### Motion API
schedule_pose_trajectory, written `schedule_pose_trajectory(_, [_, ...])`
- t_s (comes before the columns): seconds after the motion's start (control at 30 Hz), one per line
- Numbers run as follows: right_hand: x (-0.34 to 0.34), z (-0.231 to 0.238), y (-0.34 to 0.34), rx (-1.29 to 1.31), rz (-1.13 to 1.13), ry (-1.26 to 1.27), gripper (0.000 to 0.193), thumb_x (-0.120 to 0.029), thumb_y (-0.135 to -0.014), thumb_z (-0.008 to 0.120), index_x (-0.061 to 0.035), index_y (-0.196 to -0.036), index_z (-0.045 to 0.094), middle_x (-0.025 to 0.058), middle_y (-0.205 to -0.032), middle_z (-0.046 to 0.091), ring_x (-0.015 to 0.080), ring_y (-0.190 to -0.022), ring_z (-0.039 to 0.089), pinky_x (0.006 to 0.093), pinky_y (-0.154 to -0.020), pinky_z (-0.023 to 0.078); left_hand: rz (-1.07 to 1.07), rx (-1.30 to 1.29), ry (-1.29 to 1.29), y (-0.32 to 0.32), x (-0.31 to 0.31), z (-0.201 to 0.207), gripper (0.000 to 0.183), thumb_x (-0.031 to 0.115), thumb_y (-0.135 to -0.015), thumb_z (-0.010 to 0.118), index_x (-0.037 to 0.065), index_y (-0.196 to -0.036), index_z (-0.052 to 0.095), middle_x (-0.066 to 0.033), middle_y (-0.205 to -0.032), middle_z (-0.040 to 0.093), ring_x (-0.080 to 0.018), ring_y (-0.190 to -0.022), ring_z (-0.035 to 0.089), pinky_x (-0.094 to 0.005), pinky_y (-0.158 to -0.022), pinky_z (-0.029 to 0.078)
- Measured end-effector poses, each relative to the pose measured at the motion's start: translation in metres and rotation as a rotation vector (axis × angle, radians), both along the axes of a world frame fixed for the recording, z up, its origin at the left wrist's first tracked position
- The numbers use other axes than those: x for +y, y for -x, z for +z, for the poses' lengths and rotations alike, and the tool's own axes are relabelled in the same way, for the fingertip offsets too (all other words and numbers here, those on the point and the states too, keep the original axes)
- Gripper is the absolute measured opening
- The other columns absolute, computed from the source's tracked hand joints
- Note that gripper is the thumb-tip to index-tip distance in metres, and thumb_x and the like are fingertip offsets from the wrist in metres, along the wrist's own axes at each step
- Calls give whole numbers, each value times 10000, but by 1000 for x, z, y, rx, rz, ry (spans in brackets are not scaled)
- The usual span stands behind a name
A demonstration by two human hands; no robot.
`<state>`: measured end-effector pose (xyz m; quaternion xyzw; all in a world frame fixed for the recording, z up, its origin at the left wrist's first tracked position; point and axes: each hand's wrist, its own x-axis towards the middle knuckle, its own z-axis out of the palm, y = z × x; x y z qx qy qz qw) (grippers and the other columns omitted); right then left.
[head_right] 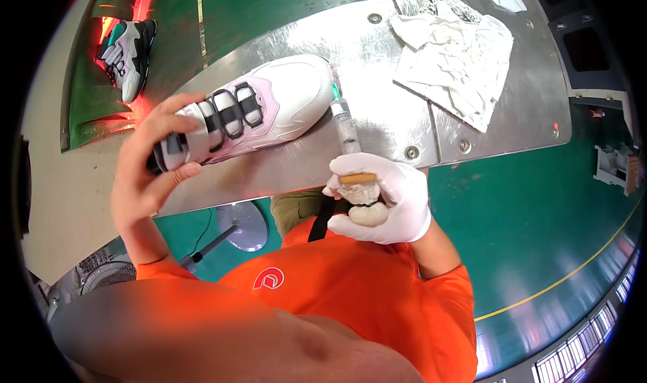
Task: The person uses a syringe to apply a clear liquid to the seams of white and teal sneakers. They hold the shoe with one hand and carefully dispense the liquid along the edges with the other, rotating the shoe to access different areas. The person places the treated shoes on a metal table and repeats the process on multiple pairs.
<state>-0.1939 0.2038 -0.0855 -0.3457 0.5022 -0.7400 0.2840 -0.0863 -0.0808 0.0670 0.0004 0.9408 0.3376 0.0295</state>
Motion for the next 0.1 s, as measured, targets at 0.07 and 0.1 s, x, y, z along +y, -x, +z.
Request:
schedule_pose_trajectory(0.07, [-3, -7, 0, -34, 9, -11, 627, -36, -626, 868, 19, -1174, 569, 87, -920, 685, 170, -821, 686, 290, -742, 566, -26, -73, -81, 11, -14, 0, 465, 73, -699, 777, 35, -1120, 583, -246, -1322, 538, -388, -1142, 575, -400, -972, 423])
schedule_pose_trajectory(0.1, [0, -6, 4, -18, 84, -84, 636, -49, -628, 874, 9, -1183, 568, 79, -935, 684, 192, -849, 688, 309, -777, 563, -47, -112, -116, 15, -20, -1, 466, 102, -716, 787, 43, -1131, 584, -240, -1334, 532, -396, -1151, 569, -405, -976, 419])
